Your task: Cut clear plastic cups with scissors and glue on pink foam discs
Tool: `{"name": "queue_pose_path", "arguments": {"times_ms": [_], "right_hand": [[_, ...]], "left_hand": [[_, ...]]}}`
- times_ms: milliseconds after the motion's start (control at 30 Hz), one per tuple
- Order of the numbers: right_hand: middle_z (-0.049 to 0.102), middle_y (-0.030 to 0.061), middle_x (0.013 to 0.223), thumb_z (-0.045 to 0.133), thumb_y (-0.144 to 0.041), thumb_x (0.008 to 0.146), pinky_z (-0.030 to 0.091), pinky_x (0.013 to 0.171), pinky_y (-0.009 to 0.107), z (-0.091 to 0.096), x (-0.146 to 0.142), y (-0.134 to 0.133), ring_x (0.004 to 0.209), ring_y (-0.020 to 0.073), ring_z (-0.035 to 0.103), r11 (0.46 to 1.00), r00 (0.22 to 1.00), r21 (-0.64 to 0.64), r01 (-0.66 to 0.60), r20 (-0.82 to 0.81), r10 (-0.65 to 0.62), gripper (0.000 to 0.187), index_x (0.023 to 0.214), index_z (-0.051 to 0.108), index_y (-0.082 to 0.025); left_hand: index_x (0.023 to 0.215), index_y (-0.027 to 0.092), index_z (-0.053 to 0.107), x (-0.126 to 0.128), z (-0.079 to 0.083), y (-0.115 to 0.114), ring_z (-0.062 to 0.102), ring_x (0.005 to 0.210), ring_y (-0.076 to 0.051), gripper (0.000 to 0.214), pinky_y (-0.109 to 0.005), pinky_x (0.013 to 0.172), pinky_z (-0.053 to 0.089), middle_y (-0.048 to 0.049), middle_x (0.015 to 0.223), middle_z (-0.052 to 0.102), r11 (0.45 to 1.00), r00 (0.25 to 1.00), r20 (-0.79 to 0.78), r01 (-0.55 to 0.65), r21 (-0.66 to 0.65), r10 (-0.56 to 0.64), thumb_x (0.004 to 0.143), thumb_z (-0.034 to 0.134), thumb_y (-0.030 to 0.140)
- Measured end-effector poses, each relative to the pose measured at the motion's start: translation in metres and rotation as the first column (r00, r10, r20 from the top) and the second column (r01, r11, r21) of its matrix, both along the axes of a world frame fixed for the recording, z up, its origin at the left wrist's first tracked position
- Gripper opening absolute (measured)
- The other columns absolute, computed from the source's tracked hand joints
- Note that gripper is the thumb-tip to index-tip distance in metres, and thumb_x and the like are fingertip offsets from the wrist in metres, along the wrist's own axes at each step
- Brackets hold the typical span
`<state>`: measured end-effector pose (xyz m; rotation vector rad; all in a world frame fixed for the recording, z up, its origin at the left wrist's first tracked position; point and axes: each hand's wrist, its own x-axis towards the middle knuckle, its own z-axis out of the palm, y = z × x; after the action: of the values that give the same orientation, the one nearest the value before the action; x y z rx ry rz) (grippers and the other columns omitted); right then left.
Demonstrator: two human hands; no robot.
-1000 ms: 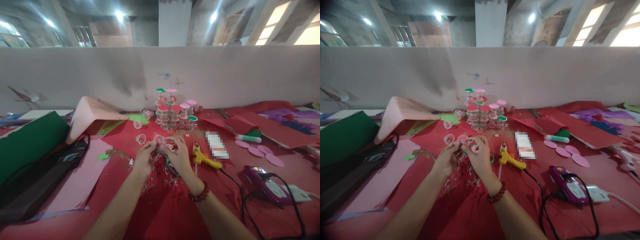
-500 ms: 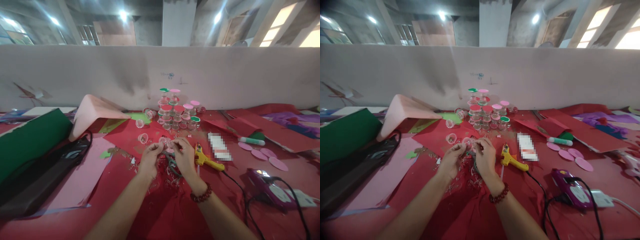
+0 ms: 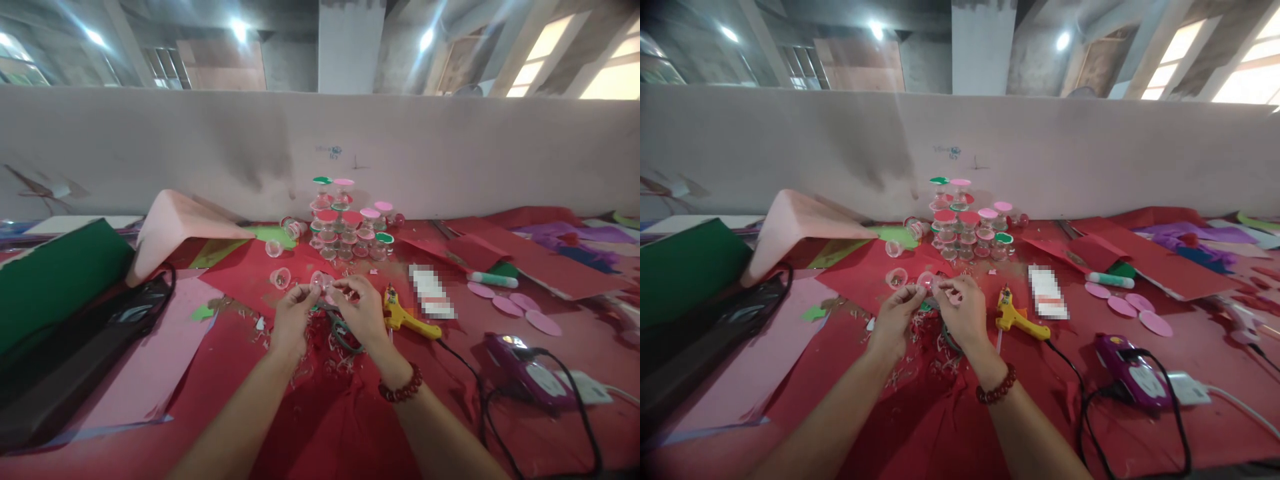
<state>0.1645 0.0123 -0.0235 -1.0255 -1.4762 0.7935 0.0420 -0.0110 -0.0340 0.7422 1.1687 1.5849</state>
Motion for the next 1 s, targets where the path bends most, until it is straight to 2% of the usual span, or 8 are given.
{"name": "queue_pose_path", "arguments": {"times_ms": [233, 400, 467, 567, 833, 1000], "right_hand": [[0.062, 0.0037, 0.081, 0.055, -0.022, 0.082, 0.040, 0.071, 0.030, -0.001, 0.000, -0.001, 0.075, 0.0183, 0.056, 0.990, 0.991, 0.134, -0.041, 0.133, 0.023, 0.017, 0.079, 0.071, -0.026], [0.063, 0.0055, 0.088, 0.051, -0.022, 0.084, 0.038, 0.081, 0.035, -0.002, 0.001, -0.002, 0.084, 0.0204, 0.055, 0.951, 0.913, 0.307, 0.016, 0.384, -0.140, 0.016, 0.084, 0.068, -0.023], [0.063, 0.0057, 0.089, 0.051, -0.022, 0.085, 0.038, 0.082, 0.036, -0.003, 0.001, -0.003, 0.087, 0.0208, 0.055, 0.937, 0.881, 0.348, 0.032, 0.434, -0.191, 0.016, 0.084, 0.066, -0.022], [0.062, 0.0056, 0.089, 0.050, -0.022, 0.086, 0.040, 0.079, 0.034, -0.005, -0.001, -0.003, 0.085, 0.0195, 0.055, 0.937, 0.891, 0.344, 0.065, 0.402, -0.210, 0.015, 0.084, 0.065, -0.021], [0.058, 0.0034, 0.081, 0.049, -0.022, 0.087, 0.043, 0.074, 0.029, -0.003, -0.003, -0.001, 0.079, 0.0164, 0.055, 0.967, 0.968, 0.230, 0.110, 0.194, -0.156, 0.016, 0.078, 0.062, -0.020], [0.057, 0.0029, 0.081, 0.047, -0.025, 0.087, 0.042, 0.068, 0.027, 0.001, 0.002, 0.002, 0.076, 0.0158, 0.055, 0.962, 0.963, 0.145, 0.229, 0.113, -0.246, 0.017, 0.077, 0.060, -0.019]], "left_hand": [[0.069, 0.017, 0.066, -0.001, 0.009, -0.003, 0.051, 0.067, -0.012, 0.014, -0.023, 0.070, 0.038, 0.0012, 0.067, 0.060, 0.999, 0.990, -0.135, -0.026, 0.045, 0.032, 0.068, 0.071, 0.030], [0.066, 0.017, 0.064, -0.001, 0.015, -0.006, 0.048, 0.065, -0.011, 0.014, -0.023, 0.067, 0.038, 0.0018, 0.064, 0.057, 0.997, 0.981, -0.188, -0.026, 0.079, 0.040, 0.068, 0.070, 0.029], [0.066, 0.017, 0.064, -0.001, 0.016, -0.006, 0.048, 0.065, -0.011, 0.015, -0.023, 0.067, 0.038, 0.0015, 0.064, 0.058, 0.997, 0.980, -0.198, -0.022, 0.077, 0.037, 0.068, 0.070, 0.030], [0.068, 0.016, 0.064, 0.000, 0.017, -0.006, 0.048, 0.065, -0.012, 0.016, -0.023, 0.067, 0.038, 0.0012, 0.065, 0.058, 0.998, 0.981, -0.191, -0.009, 0.070, 0.022, 0.068, 0.070, 0.031], [0.071, 0.016, 0.066, -0.001, 0.009, -0.003, 0.051, 0.068, -0.012, 0.017, -0.024, 0.071, 0.039, 0.0001, 0.068, 0.061, 0.997, 0.991, -0.130, 0.019, 0.070, -0.009, 0.071, 0.069, 0.032], [0.067, 0.016, 0.066, -0.003, 0.006, 0.000, 0.053, 0.068, -0.012, 0.016, -0.024, 0.070, 0.039, -0.0005, 0.067, 0.062, 1.000, 0.999, -0.045, 0.004, 0.017, -0.003, 0.066, 0.072, 0.031]]}}
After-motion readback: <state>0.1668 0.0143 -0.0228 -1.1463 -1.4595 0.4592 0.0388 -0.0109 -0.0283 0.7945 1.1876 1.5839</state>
